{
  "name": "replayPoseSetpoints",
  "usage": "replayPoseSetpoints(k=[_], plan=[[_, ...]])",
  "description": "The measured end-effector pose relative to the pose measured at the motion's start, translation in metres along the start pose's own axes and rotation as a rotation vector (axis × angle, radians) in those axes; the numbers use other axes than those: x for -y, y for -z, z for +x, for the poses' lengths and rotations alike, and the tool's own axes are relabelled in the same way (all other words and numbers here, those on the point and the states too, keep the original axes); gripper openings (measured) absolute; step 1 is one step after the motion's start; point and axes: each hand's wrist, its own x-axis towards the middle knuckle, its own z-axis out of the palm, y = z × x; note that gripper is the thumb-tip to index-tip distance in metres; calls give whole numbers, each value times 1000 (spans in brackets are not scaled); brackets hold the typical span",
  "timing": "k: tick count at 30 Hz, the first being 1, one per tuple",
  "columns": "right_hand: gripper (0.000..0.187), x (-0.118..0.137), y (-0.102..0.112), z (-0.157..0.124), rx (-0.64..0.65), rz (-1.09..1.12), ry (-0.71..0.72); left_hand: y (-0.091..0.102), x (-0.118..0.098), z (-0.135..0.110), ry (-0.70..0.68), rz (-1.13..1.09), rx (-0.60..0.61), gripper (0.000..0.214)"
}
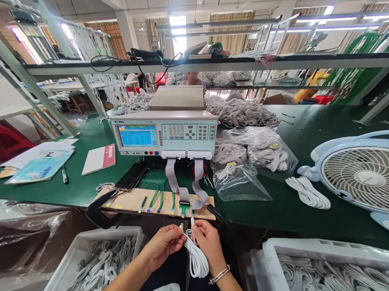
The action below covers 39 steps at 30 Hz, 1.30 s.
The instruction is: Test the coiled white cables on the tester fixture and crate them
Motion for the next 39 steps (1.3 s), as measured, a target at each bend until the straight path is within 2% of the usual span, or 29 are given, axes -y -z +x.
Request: replayPoseSetpoints(k=[3,7,15,19,23,28,39], plan=[[21,1,-7,1,-44,107,-26,1,0,3,-18,5,-55,17],[27,-1,-13,0,-87,228,-62,2,-1,6,-32,3,-64,17],[26,-8,10,-7,-13,33,-14,-8,6,13,-130,15,-109,22],[28,-5,10,-13,-28,-26,-28,-14,12,14,-202,-24,-165,25],[28,-6,8,-15,-50,34,-71,-17,16,14,-234,-81,-208,28],[25,-9,10,-13,-41,62,-109,-18,16,16,-269,15,-265,28],[24,-9,11,-10,-41,71,-97,-17,17,19,-287,12,-249,26]])
